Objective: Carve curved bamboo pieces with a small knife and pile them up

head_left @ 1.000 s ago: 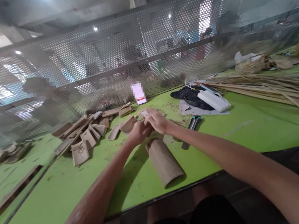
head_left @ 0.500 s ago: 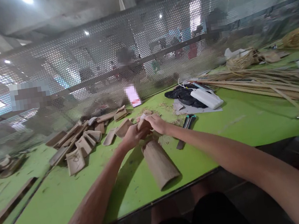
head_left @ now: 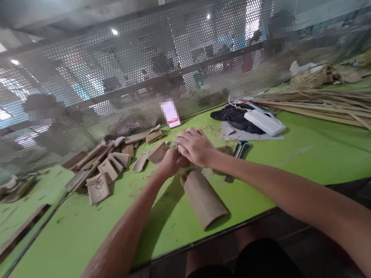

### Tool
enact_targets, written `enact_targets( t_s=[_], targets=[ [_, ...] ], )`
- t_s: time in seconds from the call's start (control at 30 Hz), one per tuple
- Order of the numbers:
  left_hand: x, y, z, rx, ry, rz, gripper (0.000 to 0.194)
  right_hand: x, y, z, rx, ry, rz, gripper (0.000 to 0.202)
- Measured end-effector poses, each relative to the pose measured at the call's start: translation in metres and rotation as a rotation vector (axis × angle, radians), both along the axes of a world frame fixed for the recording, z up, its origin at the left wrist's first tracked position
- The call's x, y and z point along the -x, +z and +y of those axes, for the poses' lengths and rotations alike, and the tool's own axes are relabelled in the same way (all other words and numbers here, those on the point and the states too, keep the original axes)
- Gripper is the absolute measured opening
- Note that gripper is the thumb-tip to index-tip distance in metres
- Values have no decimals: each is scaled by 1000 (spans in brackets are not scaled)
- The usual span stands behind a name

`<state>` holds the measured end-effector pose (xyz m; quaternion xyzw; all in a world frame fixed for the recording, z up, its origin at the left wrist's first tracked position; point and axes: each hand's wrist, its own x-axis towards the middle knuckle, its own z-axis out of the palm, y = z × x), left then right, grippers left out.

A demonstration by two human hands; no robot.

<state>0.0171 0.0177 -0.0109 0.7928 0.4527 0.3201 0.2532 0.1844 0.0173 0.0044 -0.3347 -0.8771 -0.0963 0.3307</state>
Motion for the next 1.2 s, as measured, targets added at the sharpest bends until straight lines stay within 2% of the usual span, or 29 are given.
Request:
enact_targets(
  t_s=[0.1,0.23,0.37,0.5,0.67,0.8,0.97,1.1,1.2],
  targets=[
    [-2,3,2,-14,49,23,13,2,3,-2,-44,15,-60,40],
    [-6,1,1,-12,66,41,18,2,3,-2,-26,-52,15,38],
    [-7,-3,1,-42,101,57,17,2,4,-2,-18,-8,-45,33],
    [-8,-3,1,-22,67,60,23,3,7,0,66,-102,3,33],
    [-10,0,-1,-38,111,72,18,3,7,-3,18,-44,-34,29],
    [-11,3,-3,-7,98,85,19,3,7,-4,37,-91,-6,30],
    [-9,1,-4,-4,119,32,21,5,8,-7,-4,-78,-11,26],
    [-7,-1,-4,1,69,-2,28,1,9,-5,4,-145,18,27],
    [-6,-1,-4,19,59,-4,26,-2,9,-3,-41,-78,19,28]
  ],
)
